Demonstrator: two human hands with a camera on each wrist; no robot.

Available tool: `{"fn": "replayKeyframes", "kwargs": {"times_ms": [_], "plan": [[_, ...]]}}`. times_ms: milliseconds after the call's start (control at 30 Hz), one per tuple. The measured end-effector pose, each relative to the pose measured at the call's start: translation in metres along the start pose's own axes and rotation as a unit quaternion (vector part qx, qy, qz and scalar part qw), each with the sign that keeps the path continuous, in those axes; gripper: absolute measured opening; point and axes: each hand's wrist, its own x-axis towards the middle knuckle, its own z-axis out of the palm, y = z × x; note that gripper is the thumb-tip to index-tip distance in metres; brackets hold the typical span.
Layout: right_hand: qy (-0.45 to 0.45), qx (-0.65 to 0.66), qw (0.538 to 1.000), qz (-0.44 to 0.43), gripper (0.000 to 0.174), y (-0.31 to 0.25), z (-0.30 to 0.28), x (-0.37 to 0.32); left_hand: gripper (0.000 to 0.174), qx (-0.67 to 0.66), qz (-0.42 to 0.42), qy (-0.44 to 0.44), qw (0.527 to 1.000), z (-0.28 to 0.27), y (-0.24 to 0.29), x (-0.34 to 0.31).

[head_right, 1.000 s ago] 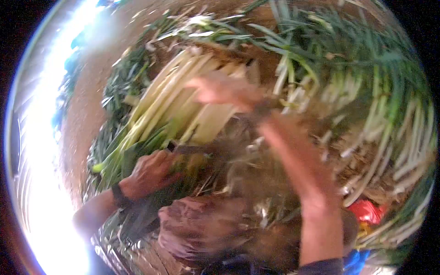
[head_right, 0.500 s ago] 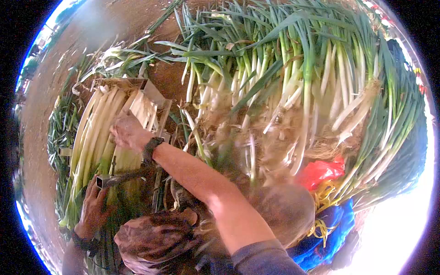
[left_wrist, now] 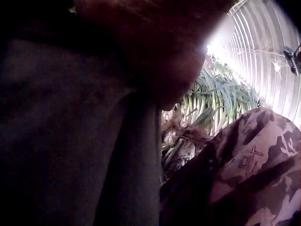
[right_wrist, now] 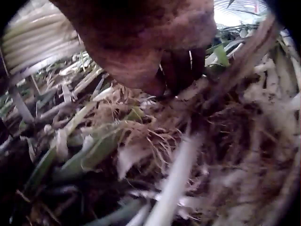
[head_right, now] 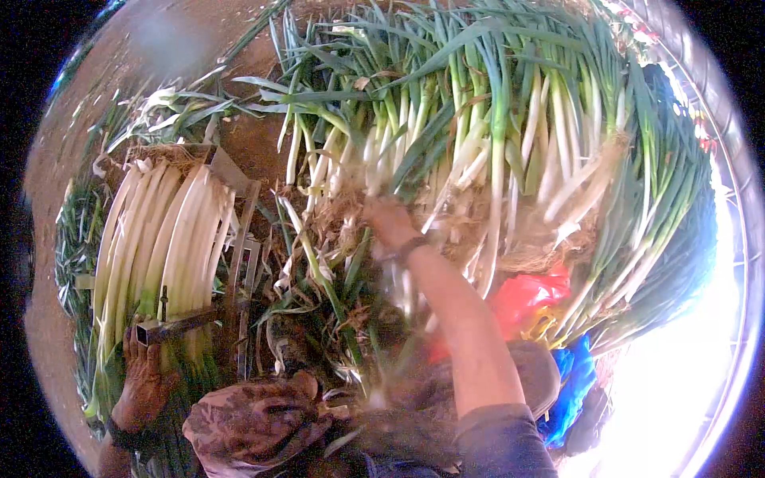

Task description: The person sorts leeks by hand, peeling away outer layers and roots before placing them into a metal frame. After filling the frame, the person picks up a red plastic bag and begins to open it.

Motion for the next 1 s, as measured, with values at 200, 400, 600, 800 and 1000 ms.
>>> {"fn": "replayKeyframes", "kwargs": {"times_ms": [200,400,600,800,1000], "plan": [[-0.242,-0.196,0.95,-0.027,0.012,-0.006,-0.031,-0.008,0.08,0.012,-0.003,0.005,1.0,-0.003,0.007,0.0],[-0.294,-0.154,0.94,0.076,0.009,0.05,-0.131,-0.021,0.08,0.024,0.01,0.023,0.999,0.002,0.001,-0.004],[-0.141,-0.138,0.977,0.08,0.014,0.045,-0.095,-0.023,0.08,0.025,-0.002,0.027,0.999,0.0,0.003,-0.006],[-0.306,-0.092,0.936,0.145,0.02,0.021,-0.1,0.016,0.08,0.023,0.017,0.036,0.999,0.003,-0.002,-0.002],[-0.193,0.077,0.931,0.3,0.041,0.036,-0.051,0.051,0.071,0.021,0.02,0.038,0.999,0.002,-0.004,0.0]]}}
